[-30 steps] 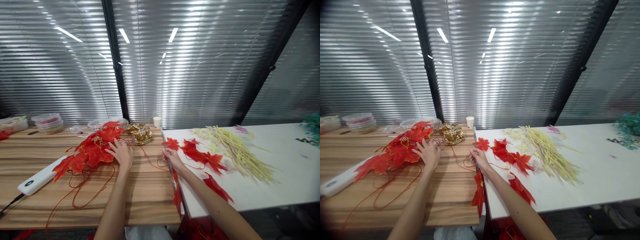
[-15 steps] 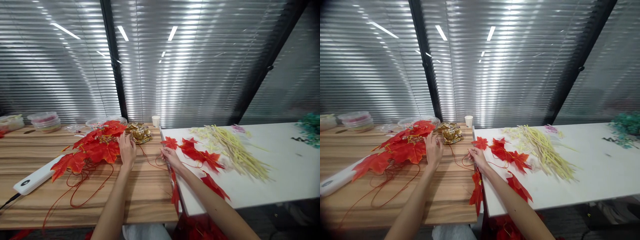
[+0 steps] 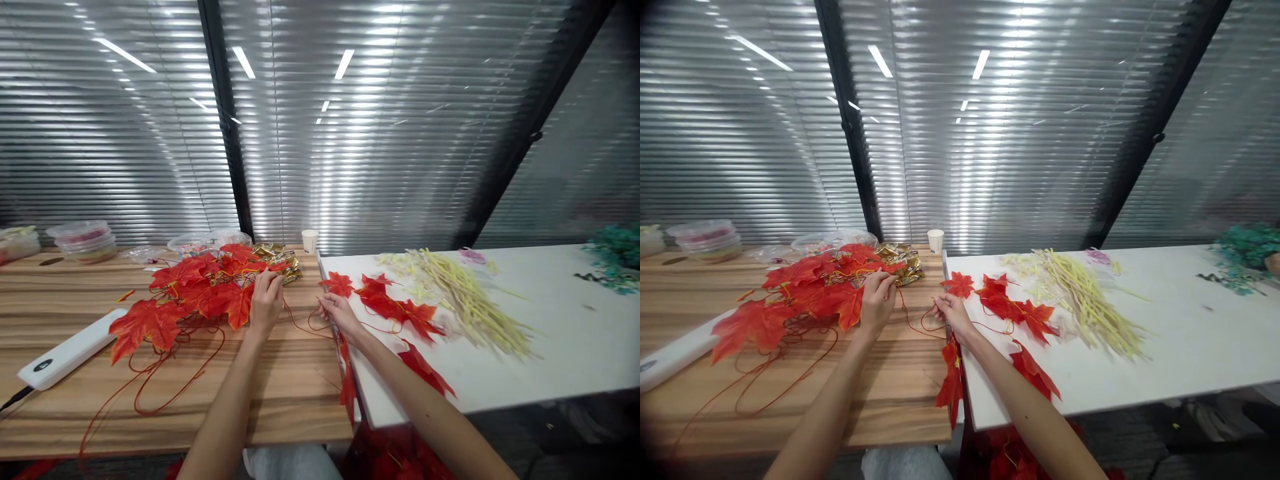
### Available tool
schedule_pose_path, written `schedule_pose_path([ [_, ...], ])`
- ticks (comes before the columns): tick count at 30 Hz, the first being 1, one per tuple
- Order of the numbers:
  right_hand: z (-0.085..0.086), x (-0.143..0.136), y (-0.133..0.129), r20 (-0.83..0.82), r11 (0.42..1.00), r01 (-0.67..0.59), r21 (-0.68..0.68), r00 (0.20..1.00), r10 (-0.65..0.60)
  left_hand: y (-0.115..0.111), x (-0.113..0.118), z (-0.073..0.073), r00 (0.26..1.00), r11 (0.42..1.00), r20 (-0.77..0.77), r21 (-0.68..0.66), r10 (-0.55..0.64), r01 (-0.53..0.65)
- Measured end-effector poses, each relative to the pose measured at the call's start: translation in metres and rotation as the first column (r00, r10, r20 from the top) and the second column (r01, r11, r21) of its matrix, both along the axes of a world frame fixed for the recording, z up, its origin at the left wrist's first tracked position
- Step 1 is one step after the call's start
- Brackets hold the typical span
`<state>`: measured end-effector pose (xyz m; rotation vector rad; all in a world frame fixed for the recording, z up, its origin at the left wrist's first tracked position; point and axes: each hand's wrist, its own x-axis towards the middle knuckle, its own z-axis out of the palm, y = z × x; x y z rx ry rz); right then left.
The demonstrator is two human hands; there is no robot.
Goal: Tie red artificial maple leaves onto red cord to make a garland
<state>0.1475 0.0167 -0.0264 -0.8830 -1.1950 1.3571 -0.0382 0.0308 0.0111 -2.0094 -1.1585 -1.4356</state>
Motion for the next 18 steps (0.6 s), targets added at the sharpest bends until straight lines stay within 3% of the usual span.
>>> schedule_pose_path([
  [18, -0.0006, 0.0, -0.0002, 0.066, 0.999, -0.028, 0.024, 0.997, 0.027, 0.0017, -0.0027, 0.0009, 0.988, 0.993, 0.102, -0.045, 0.116, -0.112],
])
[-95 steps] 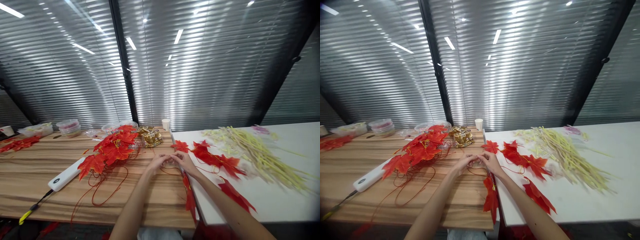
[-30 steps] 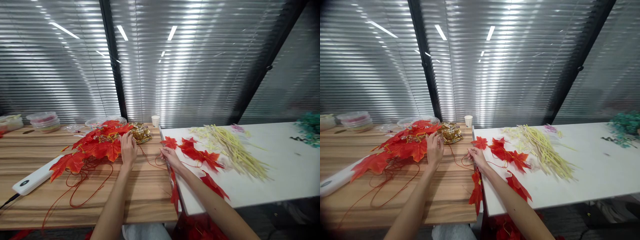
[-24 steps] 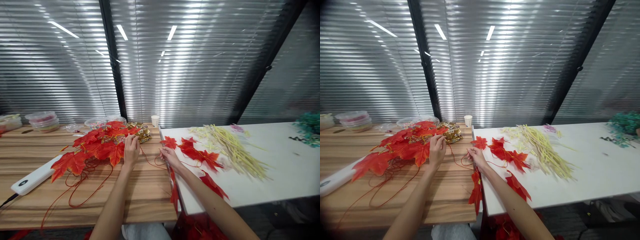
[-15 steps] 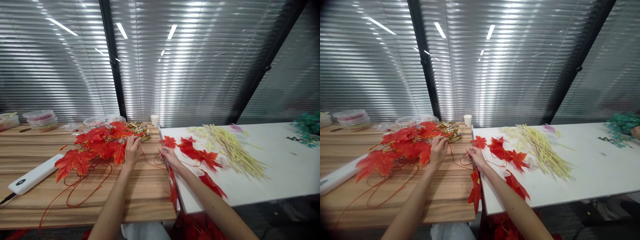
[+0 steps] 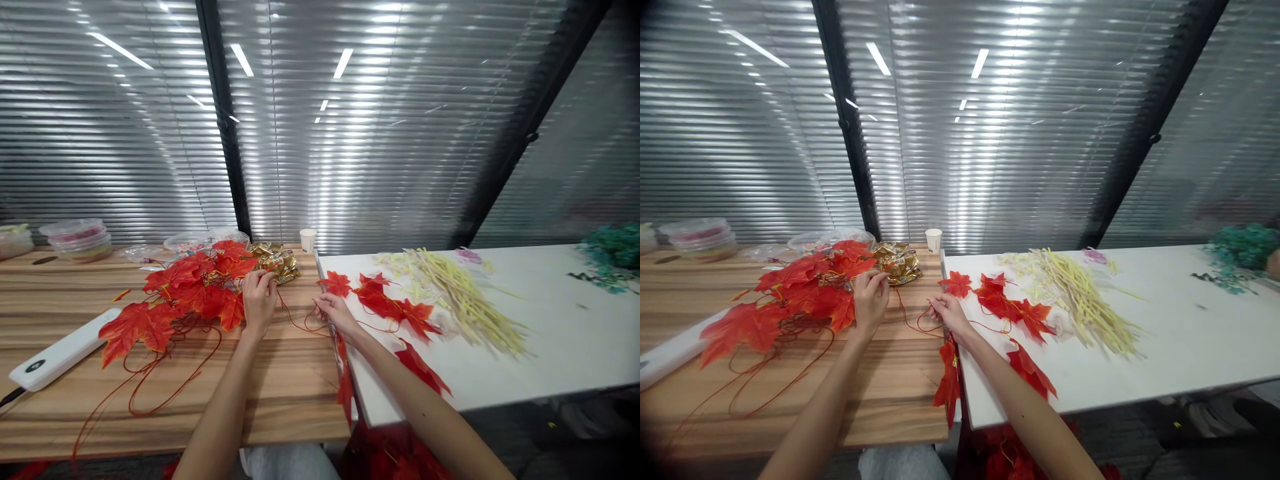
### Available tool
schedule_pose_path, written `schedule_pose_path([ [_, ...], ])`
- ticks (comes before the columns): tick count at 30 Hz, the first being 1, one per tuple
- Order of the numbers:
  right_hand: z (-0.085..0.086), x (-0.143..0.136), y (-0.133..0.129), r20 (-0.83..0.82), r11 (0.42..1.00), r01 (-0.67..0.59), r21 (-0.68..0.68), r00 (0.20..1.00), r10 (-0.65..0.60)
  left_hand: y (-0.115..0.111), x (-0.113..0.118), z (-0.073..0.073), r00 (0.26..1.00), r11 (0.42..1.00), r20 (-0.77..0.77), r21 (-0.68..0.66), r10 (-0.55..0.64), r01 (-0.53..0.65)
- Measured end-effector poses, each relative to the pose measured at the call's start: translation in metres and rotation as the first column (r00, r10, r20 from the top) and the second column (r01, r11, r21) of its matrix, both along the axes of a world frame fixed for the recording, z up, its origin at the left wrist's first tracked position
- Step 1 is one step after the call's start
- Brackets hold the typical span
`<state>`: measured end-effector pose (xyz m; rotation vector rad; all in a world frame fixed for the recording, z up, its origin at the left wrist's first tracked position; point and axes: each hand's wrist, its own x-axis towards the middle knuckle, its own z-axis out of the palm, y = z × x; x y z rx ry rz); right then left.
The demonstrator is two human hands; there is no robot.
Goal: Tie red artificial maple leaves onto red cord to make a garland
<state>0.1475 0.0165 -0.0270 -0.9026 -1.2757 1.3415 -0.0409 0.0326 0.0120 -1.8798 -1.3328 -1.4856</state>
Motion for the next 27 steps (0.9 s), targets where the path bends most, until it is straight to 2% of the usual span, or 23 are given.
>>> schedule_pose_path([
  [11, 0.0024, -0.0007, -0.0018, 0.03, 1.0, 0.003, 0.012, 1.0, -0.003, -0.0001, -0.0024, 0.0008, 0.991, 0.997, 0.126, -0.066, 0.053, -0.045],
  [17, 0.0019, -0.0008, -0.0011, 0.042, 1.0, -0.001, 0.006, 0.999, 0.001, -0.0018, 0.0002, 0.0011, 0.998, 1.0, 0.057, -0.011, 0.001, 0.0],
  [27, 0.0041, -0.0006, -0.0028, 0.071, 1.0, -0.008, 0.016, 0.997, 0.007, -0.0016, 0.0011, 0.0003, 0.999, 0.997, 0.036, -0.063, -0.039, 0.041],
])
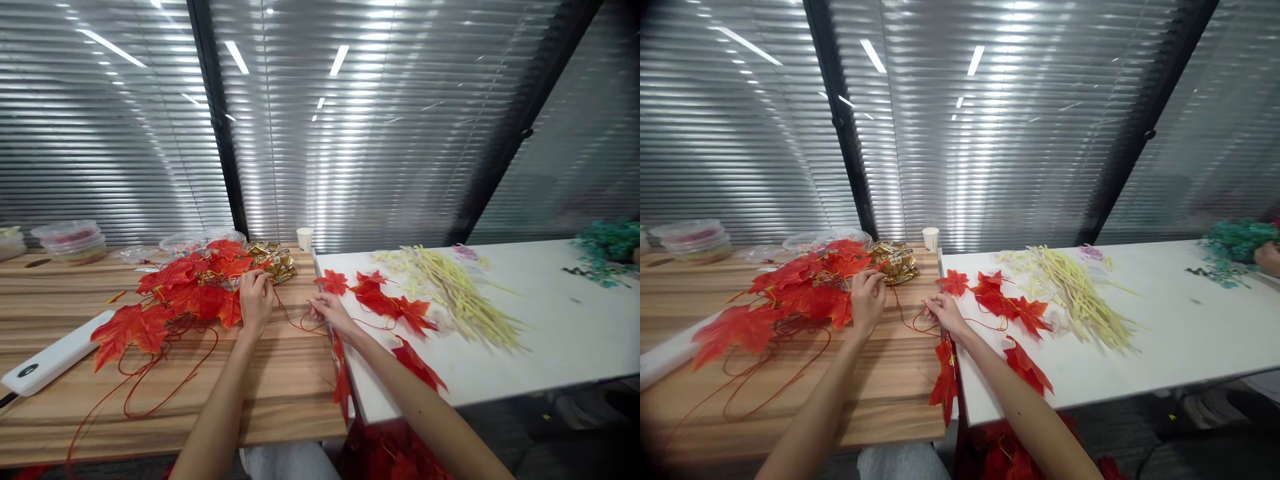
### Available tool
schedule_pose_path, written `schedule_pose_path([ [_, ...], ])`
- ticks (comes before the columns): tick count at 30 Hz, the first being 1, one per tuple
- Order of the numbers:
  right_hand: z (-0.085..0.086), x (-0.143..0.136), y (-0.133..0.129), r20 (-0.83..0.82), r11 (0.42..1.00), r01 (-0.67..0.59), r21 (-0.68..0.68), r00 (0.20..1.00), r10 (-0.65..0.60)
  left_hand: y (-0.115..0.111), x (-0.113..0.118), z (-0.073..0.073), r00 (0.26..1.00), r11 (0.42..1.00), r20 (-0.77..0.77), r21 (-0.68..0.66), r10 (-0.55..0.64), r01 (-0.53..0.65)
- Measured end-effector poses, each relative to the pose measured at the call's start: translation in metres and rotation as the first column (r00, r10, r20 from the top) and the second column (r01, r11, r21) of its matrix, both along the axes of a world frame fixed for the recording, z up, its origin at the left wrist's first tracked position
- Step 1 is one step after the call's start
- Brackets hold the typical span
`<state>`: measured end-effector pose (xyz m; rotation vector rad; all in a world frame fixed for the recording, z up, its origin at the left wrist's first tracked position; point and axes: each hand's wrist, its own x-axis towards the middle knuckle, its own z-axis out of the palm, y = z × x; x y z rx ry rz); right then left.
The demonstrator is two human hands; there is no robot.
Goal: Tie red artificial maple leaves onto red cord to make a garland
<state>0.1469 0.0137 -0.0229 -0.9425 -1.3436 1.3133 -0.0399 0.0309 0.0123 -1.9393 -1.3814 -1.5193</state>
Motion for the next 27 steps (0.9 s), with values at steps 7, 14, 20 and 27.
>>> schedule_pose_path([
  [7, -0.0009, 0.0008, 0.0002, 0.005, 0.999, -0.027, 0.018, 1.0, 0.027, 0.0023, 0.0006, -0.0014, 0.999, 0.996, -0.033, -0.091, -0.015, 0.012],
  [14, -0.0043, 0.0, 0.0016, 0.064, 0.998, -0.045, 0.041, 0.997, 0.042, 0.0018, 0.0041, -0.0055, 0.993, 0.981, -0.101, -0.191, -0.065, 0.045],
  [20, 0.0007, -0.0006, -0.0014, 0.102, 0.997, -0.056, 0.044, 0.993, 0.052, 0.0032, 0.0053, -0.0089, 0.984, 0.971, -0.15, -0.234, -0.094, 0.057],
  [27, 0.0008, -0.0004, -0.0011, 0.105, 0.998, -0.058, 0.04, 0.993, 0.054, 0.0028, 0.0054, -0.0092, 0.983, 0.965, -0.16, -0.256, -0.094, 0.05],
])
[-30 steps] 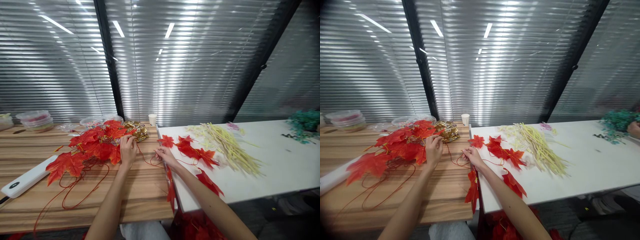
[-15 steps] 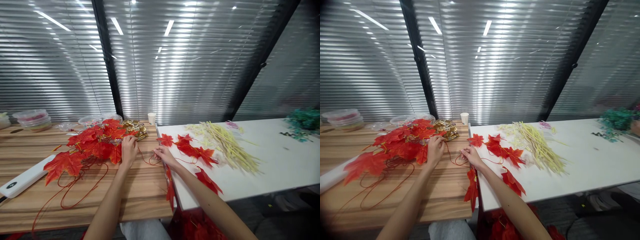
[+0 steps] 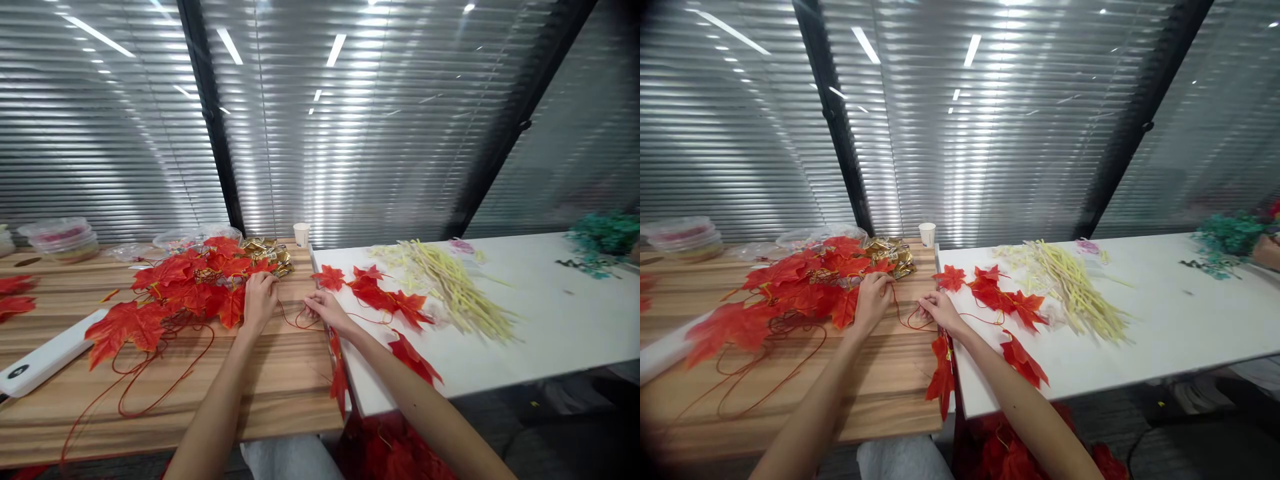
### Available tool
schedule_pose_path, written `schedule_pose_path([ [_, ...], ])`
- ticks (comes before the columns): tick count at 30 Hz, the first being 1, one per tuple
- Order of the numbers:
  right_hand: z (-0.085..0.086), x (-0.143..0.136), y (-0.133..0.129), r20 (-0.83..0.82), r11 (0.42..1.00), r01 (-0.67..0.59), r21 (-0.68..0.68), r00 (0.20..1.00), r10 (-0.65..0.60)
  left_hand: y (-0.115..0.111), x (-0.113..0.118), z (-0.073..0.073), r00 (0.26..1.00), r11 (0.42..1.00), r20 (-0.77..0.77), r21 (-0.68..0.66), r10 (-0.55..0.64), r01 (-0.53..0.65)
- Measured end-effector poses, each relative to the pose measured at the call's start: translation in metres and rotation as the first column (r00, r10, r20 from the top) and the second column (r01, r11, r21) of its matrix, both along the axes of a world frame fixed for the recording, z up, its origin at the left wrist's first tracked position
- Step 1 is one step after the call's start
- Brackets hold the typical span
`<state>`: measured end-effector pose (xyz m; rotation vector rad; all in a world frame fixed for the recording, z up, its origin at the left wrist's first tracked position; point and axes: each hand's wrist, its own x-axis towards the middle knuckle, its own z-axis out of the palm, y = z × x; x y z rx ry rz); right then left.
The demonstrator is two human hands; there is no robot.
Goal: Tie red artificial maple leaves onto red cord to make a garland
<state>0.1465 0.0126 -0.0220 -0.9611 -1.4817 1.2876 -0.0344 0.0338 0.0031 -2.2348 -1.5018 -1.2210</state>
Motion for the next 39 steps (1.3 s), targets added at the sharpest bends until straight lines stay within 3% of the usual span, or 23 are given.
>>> schedule_pose_path([
  [39, -0.0024, 0.0004, 0.0008, 0.004, 1.0, -0.008, 0.014, 1.0, 0.008, -0.0002, 0.0011, -0.0033, 0.999, 0.998, -0.021, -0.039, -0.049, 0.048],
])
